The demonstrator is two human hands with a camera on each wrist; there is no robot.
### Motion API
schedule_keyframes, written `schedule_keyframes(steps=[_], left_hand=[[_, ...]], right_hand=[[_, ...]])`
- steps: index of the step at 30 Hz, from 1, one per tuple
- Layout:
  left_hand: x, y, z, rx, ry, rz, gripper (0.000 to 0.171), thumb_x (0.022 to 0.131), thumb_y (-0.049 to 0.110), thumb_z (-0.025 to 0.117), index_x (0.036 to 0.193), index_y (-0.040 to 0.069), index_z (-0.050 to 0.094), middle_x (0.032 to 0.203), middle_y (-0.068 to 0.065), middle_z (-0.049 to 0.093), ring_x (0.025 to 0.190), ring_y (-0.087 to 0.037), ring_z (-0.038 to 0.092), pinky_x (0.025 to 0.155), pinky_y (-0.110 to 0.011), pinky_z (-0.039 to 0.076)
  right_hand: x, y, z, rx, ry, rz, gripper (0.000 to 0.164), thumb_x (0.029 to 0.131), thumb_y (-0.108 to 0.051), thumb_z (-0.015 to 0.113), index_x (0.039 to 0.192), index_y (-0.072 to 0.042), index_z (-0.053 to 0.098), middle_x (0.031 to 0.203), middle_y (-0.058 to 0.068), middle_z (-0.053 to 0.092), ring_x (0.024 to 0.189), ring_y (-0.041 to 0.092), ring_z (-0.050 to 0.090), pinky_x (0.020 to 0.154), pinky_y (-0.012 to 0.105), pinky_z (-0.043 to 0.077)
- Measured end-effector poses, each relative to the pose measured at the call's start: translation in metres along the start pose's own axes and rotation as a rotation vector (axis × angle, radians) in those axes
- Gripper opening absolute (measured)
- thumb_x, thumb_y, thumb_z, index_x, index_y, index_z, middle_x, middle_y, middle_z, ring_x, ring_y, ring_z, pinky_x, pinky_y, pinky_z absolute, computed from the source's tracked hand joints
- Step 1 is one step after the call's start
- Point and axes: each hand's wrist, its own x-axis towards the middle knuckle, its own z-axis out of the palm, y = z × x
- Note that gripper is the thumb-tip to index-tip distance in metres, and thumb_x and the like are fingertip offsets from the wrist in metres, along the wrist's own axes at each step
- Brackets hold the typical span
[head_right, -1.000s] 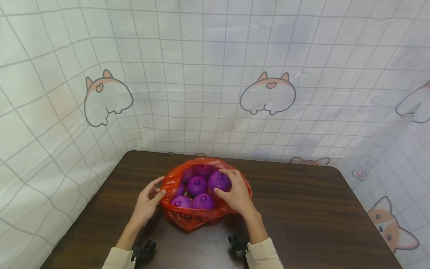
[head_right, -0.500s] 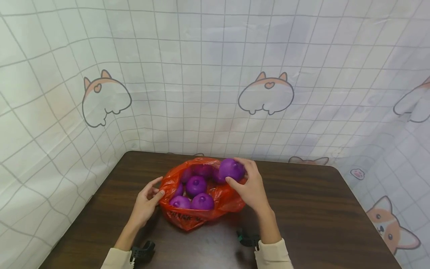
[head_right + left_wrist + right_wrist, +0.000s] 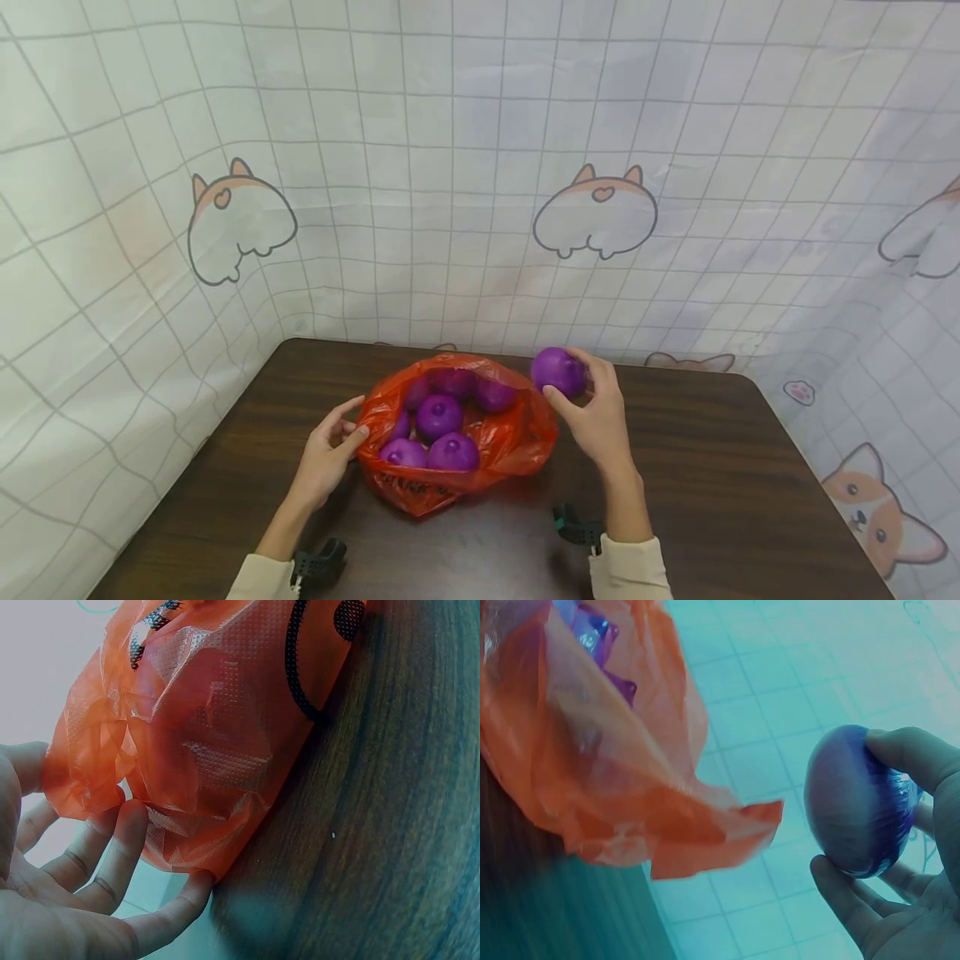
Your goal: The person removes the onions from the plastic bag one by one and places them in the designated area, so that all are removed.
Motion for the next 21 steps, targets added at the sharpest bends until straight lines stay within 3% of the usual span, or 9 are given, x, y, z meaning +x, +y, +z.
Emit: schedule_keyframes(steps=[8, 21], left_hand=[[-0.001, 0.000, -0.001, -0.021, -0.006, -0.002, 0.047, 0.098, 0.017, 0.070, 0.143, 0.025, 0.059, 0.100, -0.015, 0.063, 0.082, -0.014, 0.057, 0.069, -0.023, 0.046], [0.001, -0.001, -0.001, -0.029, -0.009, -0.018, 0.048, 0.097, 0.017, 0.070, 0.144, 0.023, 0.058, 0.102, -0.015, 0.063, 0.082, -0.014, 0.056, 0.068, -0.023, 0.046]], right_hand=[[0.003, 0.018, -0.002, 0.035, 0.067, 0.024, 0.066, 0.087, -0.017, 0.082, 0.147, -0.019, 0.053, 0.138, 0.012, 0.050, 0.115, 0.018, 0.050, 0.083, 0.013, 0.048], [0.004, 0.041, -0.005, -0.005, 0.074, 0.062, 0.064, 0.089, -0.025, 0.080, 0.146, -0.013, 0.052, 0.133, 0.017, 0.050, 0.116, 0.030, 0.057, 0.083, 0.007, 0.045]])
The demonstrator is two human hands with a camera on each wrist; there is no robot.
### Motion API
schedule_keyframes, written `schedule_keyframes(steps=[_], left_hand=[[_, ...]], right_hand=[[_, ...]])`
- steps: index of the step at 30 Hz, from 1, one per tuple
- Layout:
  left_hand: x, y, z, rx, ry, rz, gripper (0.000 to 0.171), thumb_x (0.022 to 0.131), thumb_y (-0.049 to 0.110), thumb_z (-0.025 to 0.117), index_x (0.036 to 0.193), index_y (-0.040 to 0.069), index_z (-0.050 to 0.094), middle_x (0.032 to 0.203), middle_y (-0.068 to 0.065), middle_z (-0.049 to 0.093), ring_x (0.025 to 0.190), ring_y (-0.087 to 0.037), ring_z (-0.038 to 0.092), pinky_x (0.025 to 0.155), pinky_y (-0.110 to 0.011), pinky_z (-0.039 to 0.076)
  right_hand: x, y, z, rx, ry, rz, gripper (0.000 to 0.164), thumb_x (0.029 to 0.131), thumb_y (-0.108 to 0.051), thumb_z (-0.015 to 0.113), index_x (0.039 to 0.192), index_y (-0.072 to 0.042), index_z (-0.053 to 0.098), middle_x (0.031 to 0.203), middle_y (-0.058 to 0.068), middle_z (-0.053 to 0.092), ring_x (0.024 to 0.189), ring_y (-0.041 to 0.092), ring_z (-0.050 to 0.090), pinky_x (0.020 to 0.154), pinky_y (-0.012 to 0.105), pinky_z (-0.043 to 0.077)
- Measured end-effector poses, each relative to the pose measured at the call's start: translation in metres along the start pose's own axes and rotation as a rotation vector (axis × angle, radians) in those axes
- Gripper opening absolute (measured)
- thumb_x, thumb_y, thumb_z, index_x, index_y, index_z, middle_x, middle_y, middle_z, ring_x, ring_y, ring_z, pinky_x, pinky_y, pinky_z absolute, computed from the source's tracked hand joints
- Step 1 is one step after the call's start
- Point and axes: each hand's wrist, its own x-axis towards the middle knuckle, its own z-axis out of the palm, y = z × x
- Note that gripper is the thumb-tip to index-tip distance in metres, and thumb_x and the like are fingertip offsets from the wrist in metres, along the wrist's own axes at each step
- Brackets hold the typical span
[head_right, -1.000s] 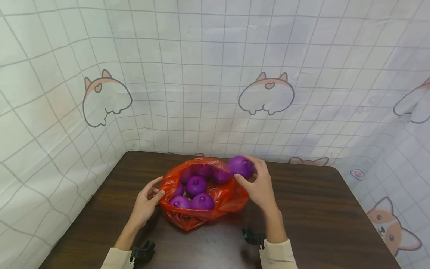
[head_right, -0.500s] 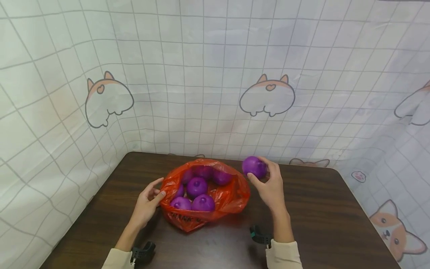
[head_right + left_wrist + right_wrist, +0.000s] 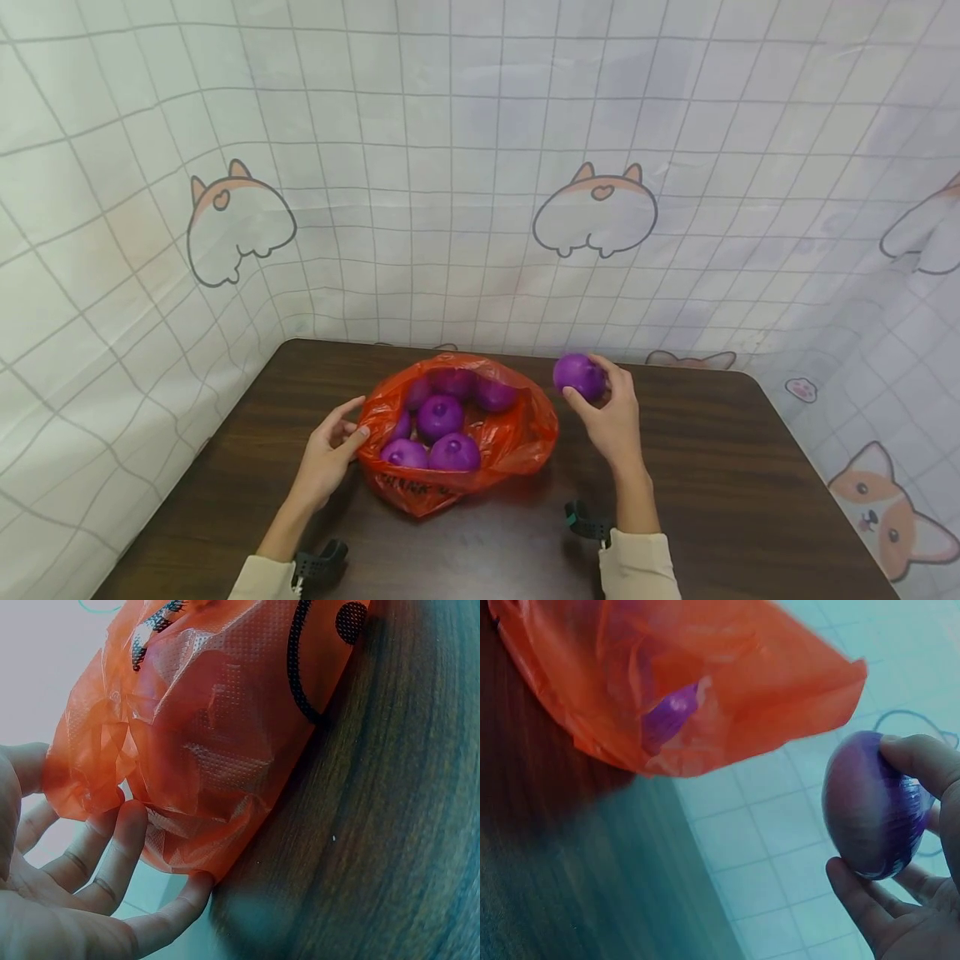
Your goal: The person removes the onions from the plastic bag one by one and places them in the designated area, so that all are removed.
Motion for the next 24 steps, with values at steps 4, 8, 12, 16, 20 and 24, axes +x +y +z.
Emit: schedule_keyframes(steps=[4, 8, 12, 16, 20, 24], left_hand=[[0.000, -0.001, 0.000, 0.003, 0.004, 0.001, 0.048, 0.098, 0.017, 0.070, 0.144, 0.022, 0.058, 0.103, -0.015, 0.063, 0.081, -0.013, 0.057, 0.068, -0.023, 0.046], [0.000, -0.001, 0.000, 0.011, 0.000, 0.007, 0.048, 0.098, 0.017, 0.069, 0.144, 0.023, 0.058, 0.102, -0.015, 0.063, 0.081, -0.012, 0.057, 0.068, -0.023, 0.046], [-0.001, 0.001, 0.000, 0.002, 0.001, 0.018, 0.047, 0.098, 0.019, 0.070, 0.143, 0.023, 0.058, 0.100, -0.016, 0.064, 0.080, -0.013, 0.058, 0.068, -0.023, 0.047], [-0.001, 0.002, 0.000, -0.007, -0.006, 0.017, 0.047, 0.098, 0.019, 0.070, 0.143, 0.023, 0.058, 0.100, -0.016, 0.064, 0.081, -0.013, 0.058, 0.068, -0.024, 0.047], [-0.002, 0.003, -0.001, -0.018, -0.018, 0.002, 0.047, 0.099, 0.018, 0.068, 0.144, 0.024, 0.057, 0.102, -0.017, 0.064, 0.081, -0.013, 0.058, 0.068, -0.024, 0.047], [-0.009, 0.020, -0.002, -0.016, -0.036, -0.020, 0.047, 0.101, 0.013, 0.065, 0.147, 0.016, 0.055, 0.104, -0.020, 0.064, 0.082, -0.012, 0.057, 0.068, -0.023, 0.046]], right_hand=[[0.000, 0.008, 0.000, 0.006, -0.003, 0.028, 0.064, 0.090, -0.025, 0.079, 0.147, -0.012, 0.052, 0.135, 0.019, 0.049, 0.119, 0.035, 0.058, 0.083, 0.006, 0.043], [0.000, 0.017, 0.001, -0.023, 0.002, 0.063, 0.065, 0.090, -0.025, 0.079, 0.147, -0.011, 0.051, 0.138, 0.019, 0.049, 0.121, 0.035, 0.057, 0.083, 0.009, 0.041], [0.000, 0.026, 0.003, -0.059, 0.000, 0.100, 0.065, 0.089, -0.025, 0.080, 0.146, -0.010, 0.051, 0.140, 0.021, 0.049, 0.121, 0.036, 0.057, 0.088, 0.025, 0.045], [0.000, 0.034, 0.005, -0.070, -0.022, 0.136, 0.066, 0.090, -0.025, 0.079, 0.147, -0.009, 0.049, 0.141, 0.023, 0.047, 0.123, 0.040, 0.056, 0.097, 0.045, 0.048], [-0.001, 0.041, 0.005, -0.077, -0.070, 0.168, 0.067, 0.092, -0.026, 0.077, 0.148, -0.009, 0.047, 0.144, 0.026, 0.044, 0.124, 0.044, 0.053, 0.103, 0.058, 0.045], [-0.003, 0.047, 0.005, -0.102, -0.116, 0.196, 0.068, 0.093, -0.027, 0.076, 0.150, -0.008, 0.044, 0.145, 0.027, 0.042, 0.125, 0.044, 0.051, 0.107, 0.061, 0.040]])
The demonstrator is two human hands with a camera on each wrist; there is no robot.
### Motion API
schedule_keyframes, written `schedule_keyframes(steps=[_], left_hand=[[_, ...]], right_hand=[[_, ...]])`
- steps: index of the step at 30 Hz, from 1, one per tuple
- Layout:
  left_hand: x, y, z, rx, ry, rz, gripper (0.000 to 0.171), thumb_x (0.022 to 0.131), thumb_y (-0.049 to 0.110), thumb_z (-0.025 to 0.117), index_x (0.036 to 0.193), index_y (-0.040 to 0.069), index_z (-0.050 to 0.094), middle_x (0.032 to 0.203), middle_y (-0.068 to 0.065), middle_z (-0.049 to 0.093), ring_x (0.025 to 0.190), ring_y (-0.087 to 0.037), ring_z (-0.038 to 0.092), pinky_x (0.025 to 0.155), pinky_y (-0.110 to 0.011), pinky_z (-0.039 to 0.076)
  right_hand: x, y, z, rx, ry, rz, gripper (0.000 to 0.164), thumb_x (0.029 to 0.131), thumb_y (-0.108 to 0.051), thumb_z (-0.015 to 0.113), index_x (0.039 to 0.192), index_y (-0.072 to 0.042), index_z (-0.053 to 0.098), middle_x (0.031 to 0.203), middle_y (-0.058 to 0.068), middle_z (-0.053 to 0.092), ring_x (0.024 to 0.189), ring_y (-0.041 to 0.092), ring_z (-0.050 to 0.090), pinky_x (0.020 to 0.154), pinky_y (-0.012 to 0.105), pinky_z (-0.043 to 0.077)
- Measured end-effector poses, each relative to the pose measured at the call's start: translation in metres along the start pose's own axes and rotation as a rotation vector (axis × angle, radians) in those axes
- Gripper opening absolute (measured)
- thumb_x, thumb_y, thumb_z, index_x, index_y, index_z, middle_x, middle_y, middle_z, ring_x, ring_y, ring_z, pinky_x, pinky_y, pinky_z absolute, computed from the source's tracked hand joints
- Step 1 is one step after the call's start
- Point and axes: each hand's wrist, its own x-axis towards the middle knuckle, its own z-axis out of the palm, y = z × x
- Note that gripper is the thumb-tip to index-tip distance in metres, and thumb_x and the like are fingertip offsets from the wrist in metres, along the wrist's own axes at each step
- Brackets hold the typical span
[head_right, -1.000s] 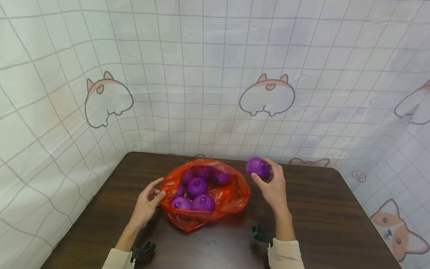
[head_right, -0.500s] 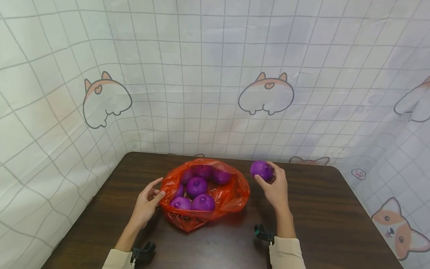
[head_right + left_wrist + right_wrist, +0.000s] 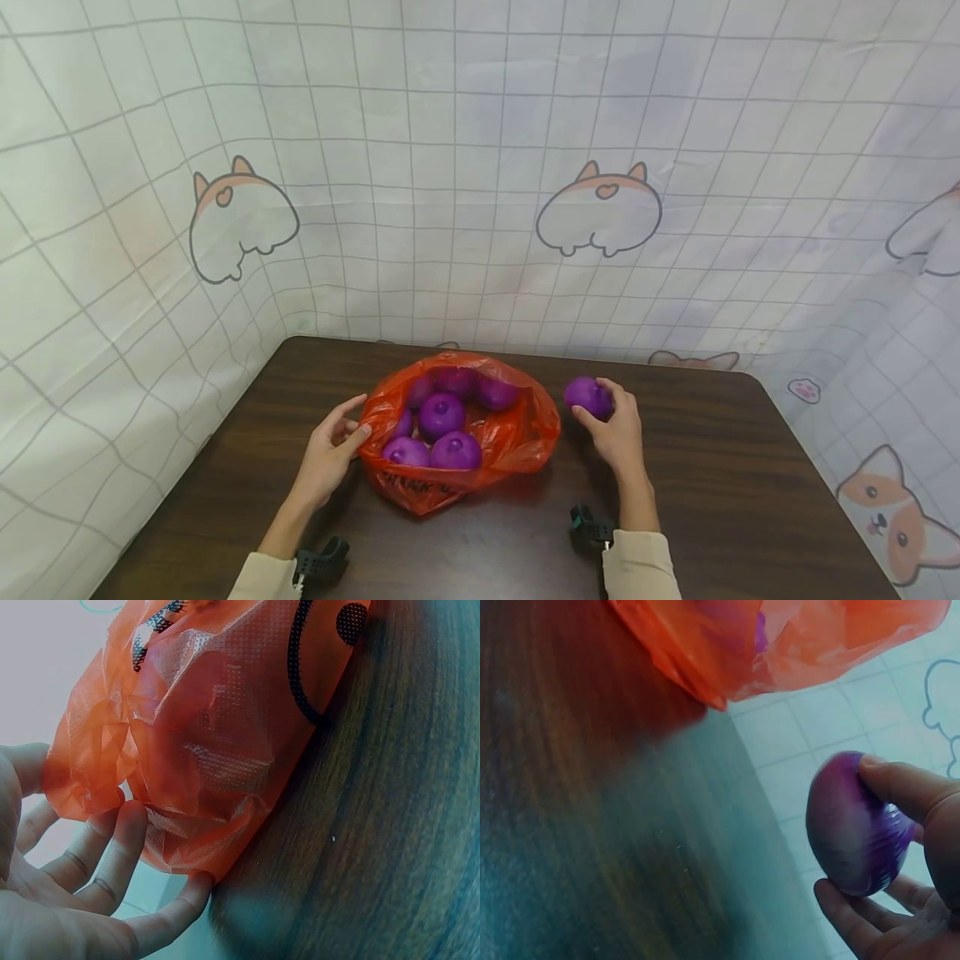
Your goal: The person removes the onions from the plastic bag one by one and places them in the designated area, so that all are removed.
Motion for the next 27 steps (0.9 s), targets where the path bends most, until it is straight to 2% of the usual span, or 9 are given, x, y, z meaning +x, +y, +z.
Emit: schedule_keyframes(steps=[3, 9, 15, 27], left_hand=[[-0.002, 0.007, 0.000, 0.007, -0.004, -0.023, 0.048, 0.101, 0.010, 0.063, 0.148, 0.013, 0.053, 0.105, -0.022, 0.063, 0.082, -0.014, 0.057, 0.068, -0.024, 0.046], [0.006, -0.013, 0.000, 0.016, 0.014, -0.009, 0.048, 0.100, 0.015, 0.066, 0.146, 0.021, 0.055, 0.105, -0.018, 0.064, 0.083, -0.014, 0.058, 0.069, -0.024, 0.047], [0.005, -0.013, 0.001, 0.025, 0.012, 0.017, 0.047, 0.100, 0.016, 0.066, 0.146, 0.021, 0.056, 0.103, -0.015, 0.065, 0.084, -0.015, 0.058, 0.068, -0.024, 0.047], [0.008, -0.016, 0.002, 0.018, 0.023, 0.013, 0.048, 0.099, 0.014, 0.067, 0.146, 0.019, 0.056, 0.101, -0.015, 0.063, 0.084, -0.014, 0.058, 0.069, -0.024, 0.047]], right_hand=[[0.000, 0.005, 0.001, -0.024, -0.026, 0.016, 0.068, 0.094, -0.027, 0.075, 0.151, -0.008, 0.042, 0.144, 0.028, 0.042, 0.126, 0.044, 0.049, 0.108, 0.061, 0.039], [0.001, 0.010, 0.002, -0.044, -0.057, 0.035, 0.068, 0.095, -0.024, 0.074, 0.151, -0.008, 0.040, 0.146, 0.029, 0.040, 0.129, 0.046, 0.046, 0.110, 0.064, 0.036], [0.000, 0.016, 0.004, -0.074, -0.082, 0.037, 0.066, 0.095, -0.021, 0.074, 0.150, -0.007, 0.040, 0.145, 0.031, 0.039, 0.134, 0.049, 0.042, 0.113, 0.065, 0.033], [0.005, 0.023, 0.009, -0.079, -0.074, 0.013, 0.066, 0.095, -0.021, 0.073, 0.151, -0.009, 0.040, 0.150, 0.031, 0.037, 0.138, 0.054, 0.039, 0.114, 0.069, 0.031]])
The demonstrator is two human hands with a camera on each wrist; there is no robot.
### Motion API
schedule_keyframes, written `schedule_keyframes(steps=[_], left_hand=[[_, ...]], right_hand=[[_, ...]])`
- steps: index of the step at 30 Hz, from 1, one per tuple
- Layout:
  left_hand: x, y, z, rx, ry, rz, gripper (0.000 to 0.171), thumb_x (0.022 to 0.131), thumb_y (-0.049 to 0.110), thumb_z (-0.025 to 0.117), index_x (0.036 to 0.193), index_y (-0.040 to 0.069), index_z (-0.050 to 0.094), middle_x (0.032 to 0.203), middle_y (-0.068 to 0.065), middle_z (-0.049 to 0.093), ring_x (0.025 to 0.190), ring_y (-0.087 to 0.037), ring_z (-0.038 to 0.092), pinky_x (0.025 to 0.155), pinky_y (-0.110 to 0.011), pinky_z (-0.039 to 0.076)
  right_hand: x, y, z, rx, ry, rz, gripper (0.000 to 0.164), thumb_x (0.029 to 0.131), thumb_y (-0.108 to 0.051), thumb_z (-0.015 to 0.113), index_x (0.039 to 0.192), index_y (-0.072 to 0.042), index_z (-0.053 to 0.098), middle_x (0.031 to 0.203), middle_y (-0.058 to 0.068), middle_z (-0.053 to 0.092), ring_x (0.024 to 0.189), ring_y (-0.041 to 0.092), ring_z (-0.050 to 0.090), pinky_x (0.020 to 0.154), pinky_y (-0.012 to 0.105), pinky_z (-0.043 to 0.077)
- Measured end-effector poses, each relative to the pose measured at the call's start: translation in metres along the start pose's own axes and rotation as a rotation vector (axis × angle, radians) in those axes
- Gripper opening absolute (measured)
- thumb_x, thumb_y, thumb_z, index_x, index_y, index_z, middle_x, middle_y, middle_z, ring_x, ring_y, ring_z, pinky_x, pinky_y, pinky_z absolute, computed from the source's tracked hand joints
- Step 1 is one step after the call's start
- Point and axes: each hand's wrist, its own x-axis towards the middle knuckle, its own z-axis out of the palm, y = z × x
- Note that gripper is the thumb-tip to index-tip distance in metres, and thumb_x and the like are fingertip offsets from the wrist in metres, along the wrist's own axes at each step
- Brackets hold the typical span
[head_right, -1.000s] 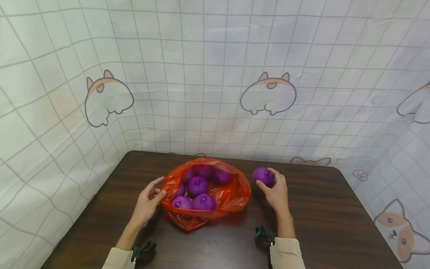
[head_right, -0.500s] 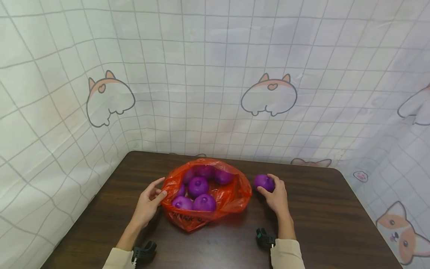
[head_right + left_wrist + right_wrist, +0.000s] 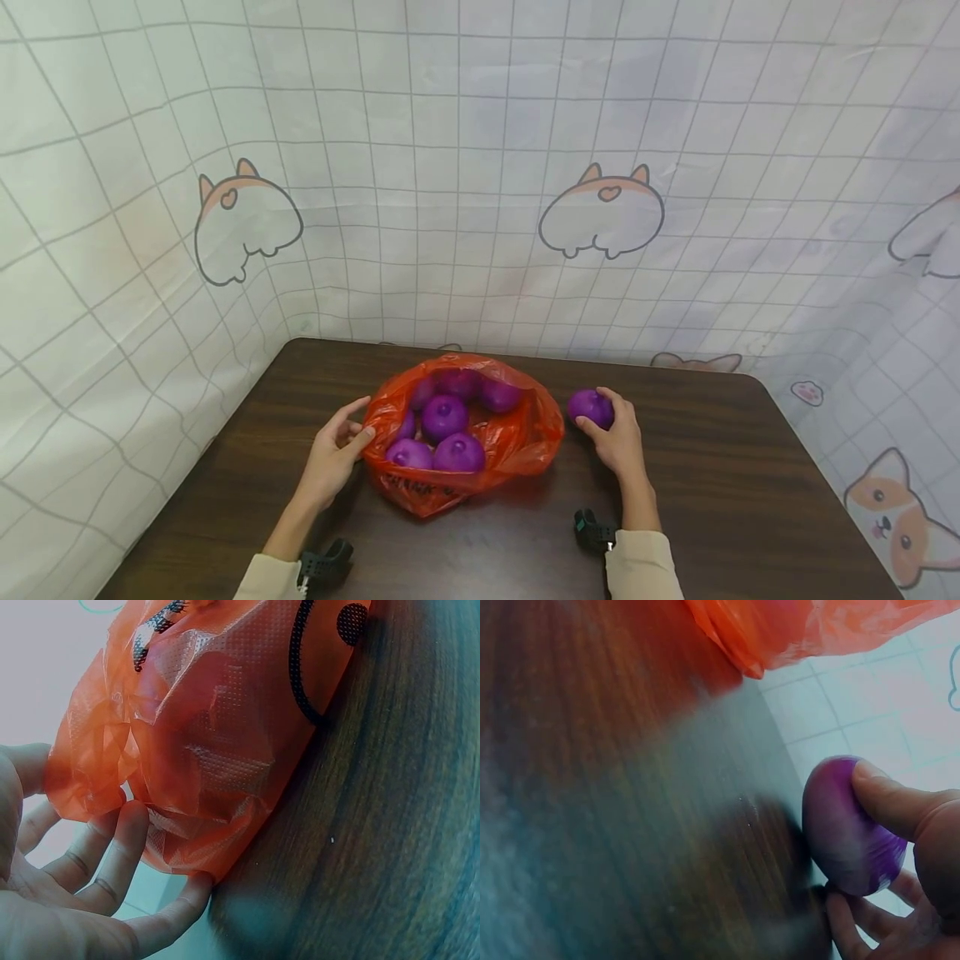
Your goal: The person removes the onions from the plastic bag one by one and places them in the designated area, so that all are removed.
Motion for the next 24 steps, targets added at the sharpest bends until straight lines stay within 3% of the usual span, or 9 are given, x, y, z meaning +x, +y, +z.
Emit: schedule_keyframes(steps=[24], left_hand=[[-0.001, 0.000, -0.001, 0.001, 0.008, 0.004, 0.047, 0.099, 0.015, 0.068, 0.144, 0.022, 0.057, 0.101, -0.015, 0.065, 0.083, -0.015, 0.059, 0.069, -0.025, 0.047]], right_hand=[[0.022, 0.000, 0.002, -0.009, -0.024, 0.024, 0.068, 0.098, -0.023, 0.070, 0.154, -0.010, 0.035, 0.151, 0.032, 0.034, 0.138, 0.055, 0.038, 0.115, 0.069, 0.030]])
